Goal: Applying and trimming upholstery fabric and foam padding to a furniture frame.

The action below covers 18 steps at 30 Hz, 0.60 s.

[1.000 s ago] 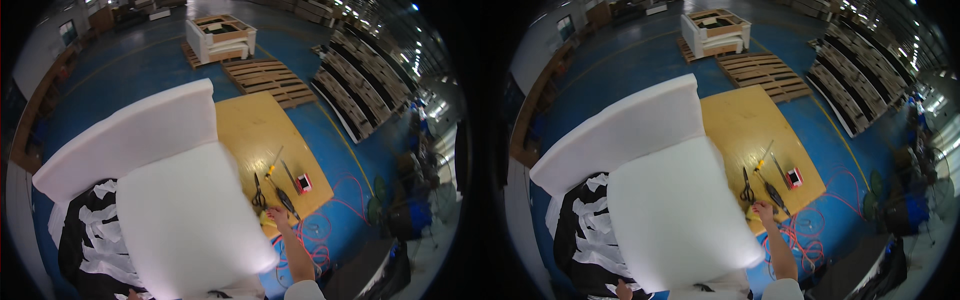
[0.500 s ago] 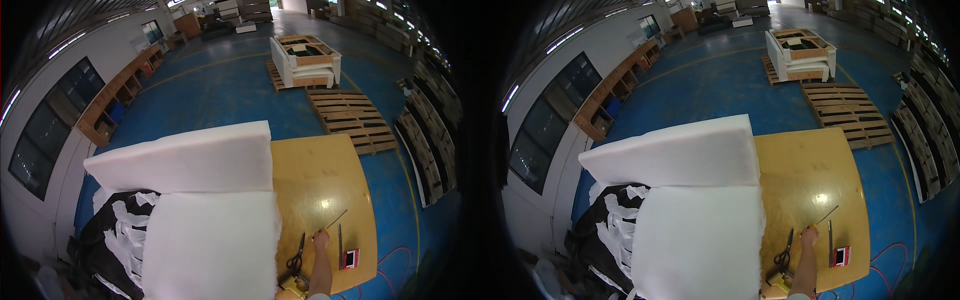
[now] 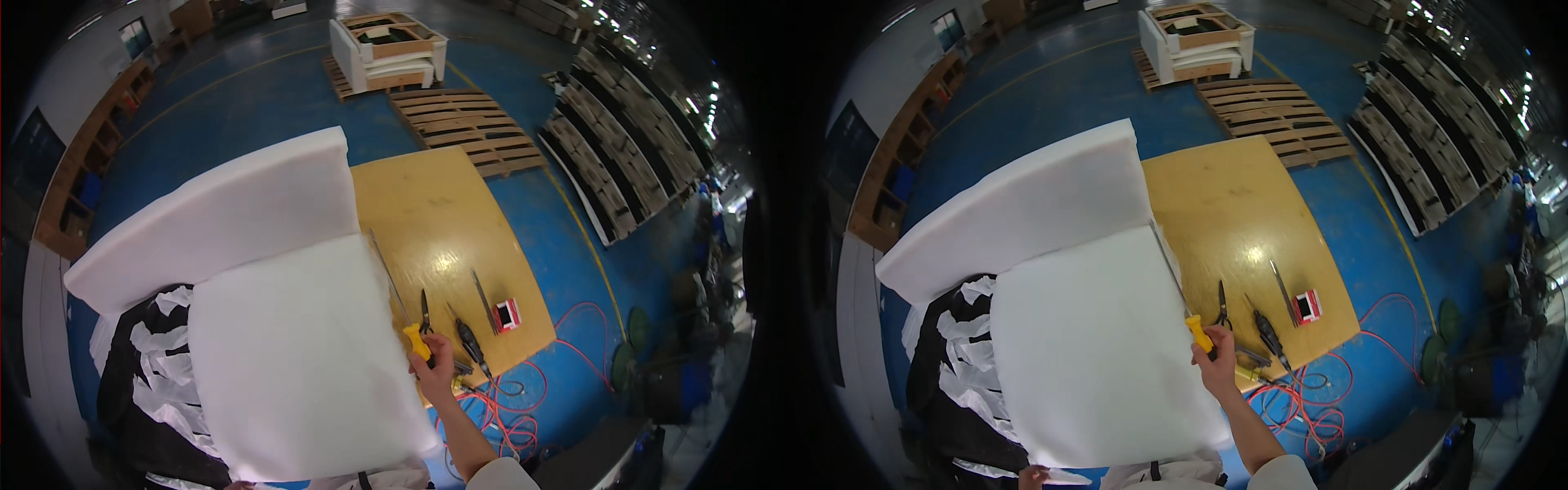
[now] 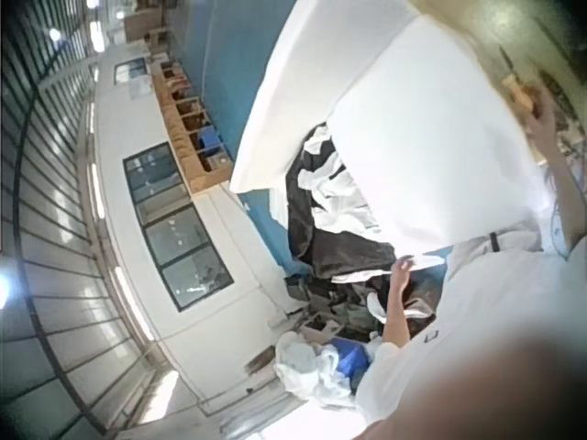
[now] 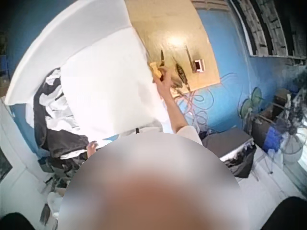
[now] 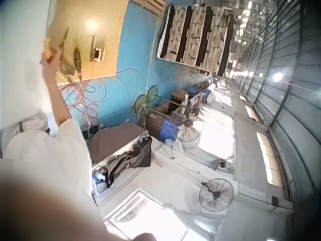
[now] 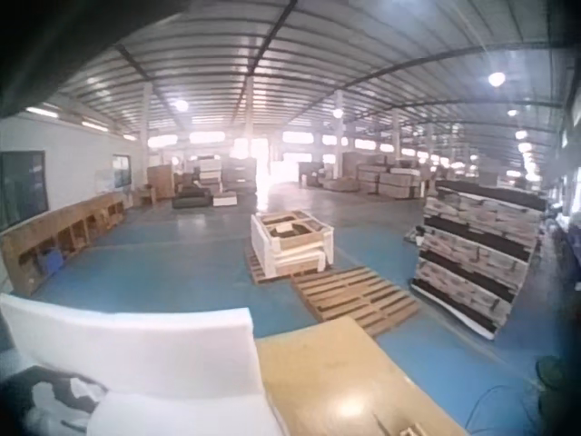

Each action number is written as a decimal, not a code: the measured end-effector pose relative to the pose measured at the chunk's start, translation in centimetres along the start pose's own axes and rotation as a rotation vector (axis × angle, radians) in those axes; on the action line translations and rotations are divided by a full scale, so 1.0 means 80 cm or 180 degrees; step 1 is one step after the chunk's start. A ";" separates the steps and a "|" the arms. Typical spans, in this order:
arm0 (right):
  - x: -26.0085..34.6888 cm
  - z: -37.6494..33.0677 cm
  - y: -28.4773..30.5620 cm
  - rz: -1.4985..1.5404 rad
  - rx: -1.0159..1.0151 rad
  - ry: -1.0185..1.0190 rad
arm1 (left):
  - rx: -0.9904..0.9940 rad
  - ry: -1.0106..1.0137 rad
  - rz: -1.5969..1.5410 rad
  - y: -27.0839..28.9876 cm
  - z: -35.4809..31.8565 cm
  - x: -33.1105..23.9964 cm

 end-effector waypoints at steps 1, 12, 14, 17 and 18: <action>0.016 -0.025 -0.018 0.0240 0.0253 0.0068 | 0.0066 -0.0078 -0.0160 0.013 0.014 0.002; 0.002 -0.366 -0.166 0.0334 -0.0230 0.0115 | 0.0320 -0.0956 -0.1148 0.139 0.053 0.075; -0.040 -0.423 -0.191 0.0156 -0.0119 -0.0558 | 0.0358 -0.1313 -0.1494 0.159 0.047 0.096; -0.105 -0.507 -0.226 -0.0292 0.0008 -0.1203 | 0.0271 -0.1021 -0.2072 0.193 0.041 0.137; -0.127 -0.535 -0.237 -0.0254 0.0074 -0.1358 | 0.0209 -0.0821 -0.1883 0.206 0.033 0.152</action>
Point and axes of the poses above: each hand's wrist, its own z-axis towards the middle knuckle, its own y-axis out of the back of the hand, x = y × z, the point moved 3 cm from there along z, towards the middle knuckle, and after that the axes turned 10 degrees about -y, right-handed, at the moved point
